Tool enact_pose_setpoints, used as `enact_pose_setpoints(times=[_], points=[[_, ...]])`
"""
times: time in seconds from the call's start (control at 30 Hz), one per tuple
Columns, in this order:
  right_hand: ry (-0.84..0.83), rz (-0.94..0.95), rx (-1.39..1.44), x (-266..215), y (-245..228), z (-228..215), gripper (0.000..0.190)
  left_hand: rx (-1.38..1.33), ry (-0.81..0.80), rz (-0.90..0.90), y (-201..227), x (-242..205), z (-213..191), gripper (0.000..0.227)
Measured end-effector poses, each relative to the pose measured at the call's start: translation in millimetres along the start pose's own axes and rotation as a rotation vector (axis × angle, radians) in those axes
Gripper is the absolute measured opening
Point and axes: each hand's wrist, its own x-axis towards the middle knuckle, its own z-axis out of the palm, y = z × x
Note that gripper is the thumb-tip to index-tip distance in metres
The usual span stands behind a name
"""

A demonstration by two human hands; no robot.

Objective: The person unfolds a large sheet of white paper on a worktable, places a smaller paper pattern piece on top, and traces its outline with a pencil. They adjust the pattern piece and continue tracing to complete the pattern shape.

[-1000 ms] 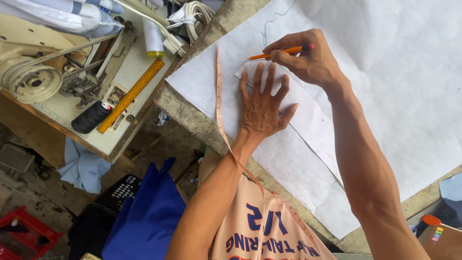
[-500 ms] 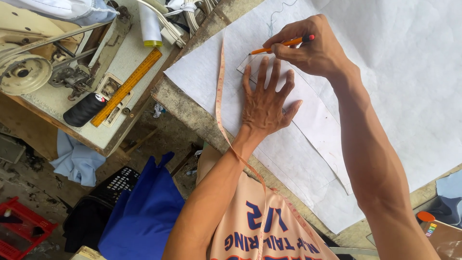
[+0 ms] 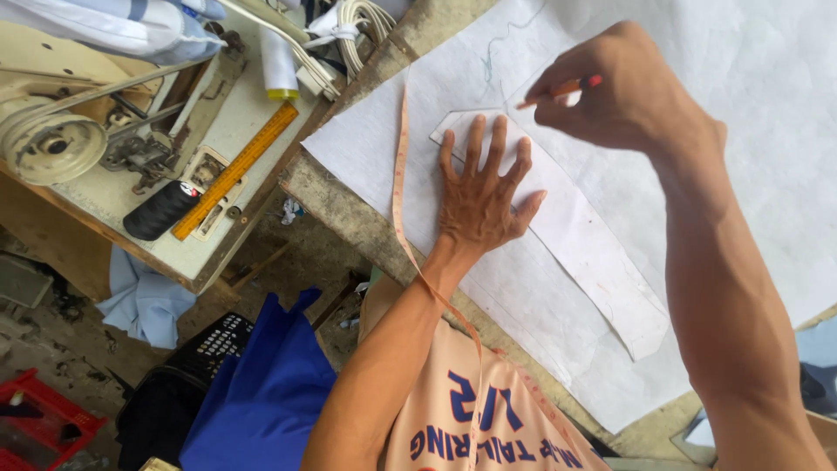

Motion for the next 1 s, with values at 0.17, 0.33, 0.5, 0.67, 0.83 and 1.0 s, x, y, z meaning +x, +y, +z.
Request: enact_pose_setpoints(times=[0.17,0.33,0.5,0.67,0.83,1.0], points=[[0.096,0.025,0.455,2.1,-16.1,3.6,0.021,-0.019,-0.018,-0.005,0.9,0.4,5.3,0.065],[0.111,-0.045,0.53,17.5,-20.9,26.4,0.019,-0.031,0.0,-0.01,-0.2,2.1,2.7,0.064],[0.124,-0.09,0.489,17.7,-19.7,28.0,0.023,-0.018,-0.009,0.005,-0.7,0.1,7.5,0.067],[-0.117,0.052,-0.098,-8.1,-12.4,-3.3,0.037,-0.021,-0.006,0.002,-0.5,-0.1,10.9,0.07],[0.184,-0.062,0.312,-40.1,-6.0,-8.8,0.019,0.001,-0.04,0.004,2.4,-0.8,6.4,0.066],[0.314,0.114,0.443,-40.2,-12.0,28.6,0.018,-0.021,-0.054,0.0,3.0,1.0,3.2,0.06]])
